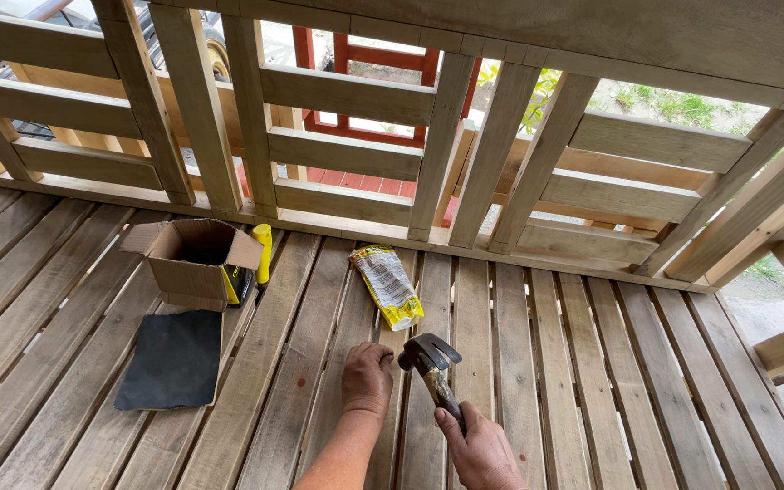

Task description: The person hammers nails into a wooden pallet structure on a deck. They repeatedly pick up nails from a small box and drive them into the wood using a hammer.

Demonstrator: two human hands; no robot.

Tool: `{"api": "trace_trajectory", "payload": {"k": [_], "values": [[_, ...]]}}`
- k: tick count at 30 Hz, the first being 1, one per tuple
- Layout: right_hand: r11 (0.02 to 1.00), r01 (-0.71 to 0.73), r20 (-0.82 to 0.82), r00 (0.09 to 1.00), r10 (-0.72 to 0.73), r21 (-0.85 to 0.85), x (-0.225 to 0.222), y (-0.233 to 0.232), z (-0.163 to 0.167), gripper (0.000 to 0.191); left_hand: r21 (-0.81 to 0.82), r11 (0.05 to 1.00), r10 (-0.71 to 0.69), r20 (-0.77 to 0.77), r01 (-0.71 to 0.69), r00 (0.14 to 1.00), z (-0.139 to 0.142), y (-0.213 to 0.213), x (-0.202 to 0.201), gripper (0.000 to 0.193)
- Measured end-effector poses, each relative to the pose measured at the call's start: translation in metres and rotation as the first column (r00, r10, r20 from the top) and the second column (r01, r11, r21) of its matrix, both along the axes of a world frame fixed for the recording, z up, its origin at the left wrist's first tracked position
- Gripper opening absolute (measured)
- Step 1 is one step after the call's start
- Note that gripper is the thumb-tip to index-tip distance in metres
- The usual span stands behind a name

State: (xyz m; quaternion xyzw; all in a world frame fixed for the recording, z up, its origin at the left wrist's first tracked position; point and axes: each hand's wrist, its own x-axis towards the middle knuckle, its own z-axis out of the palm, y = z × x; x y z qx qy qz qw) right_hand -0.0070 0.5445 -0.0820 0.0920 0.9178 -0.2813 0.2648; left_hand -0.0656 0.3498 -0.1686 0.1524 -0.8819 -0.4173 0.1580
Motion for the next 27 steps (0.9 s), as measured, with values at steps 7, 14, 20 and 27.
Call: {"api": "trace_trajectory", "payload": {"k": [7,14,20,27], "values": [[0.999,-0.041,-0.121,0.992,0.038,-0.024,0.002,-0.008,0.008,0.057,-0.043,0.998,-0.054,-0.015,0.053,0.998,-0.003,-0.002,0.0,0.006],[0.995,-0.029,-0.203,0.979,0.009,-0.093,0.006,-0.015,0.04,0.053,-0.062,0.996,-0.058,-0.017,0.057,0.998,-0.001,0.001,0.001,0.003],[0.996,-0.035,-0.115,0.993,0.026,-0.077,0.009,-0.024,0.049,0.047,-0.075,0.996,-0.05,0.052,0.054,0.997,0.005,0.002,0.002,0.003],[0.993,-0.076,-0.242,0.969,0.052,-0.094,0.005,-0.025,0.047,0.05,-0.071,0.996,-0.06,-0.01,0.059,0.998,-0.002,-0.001,-0.001,0.001]]}}
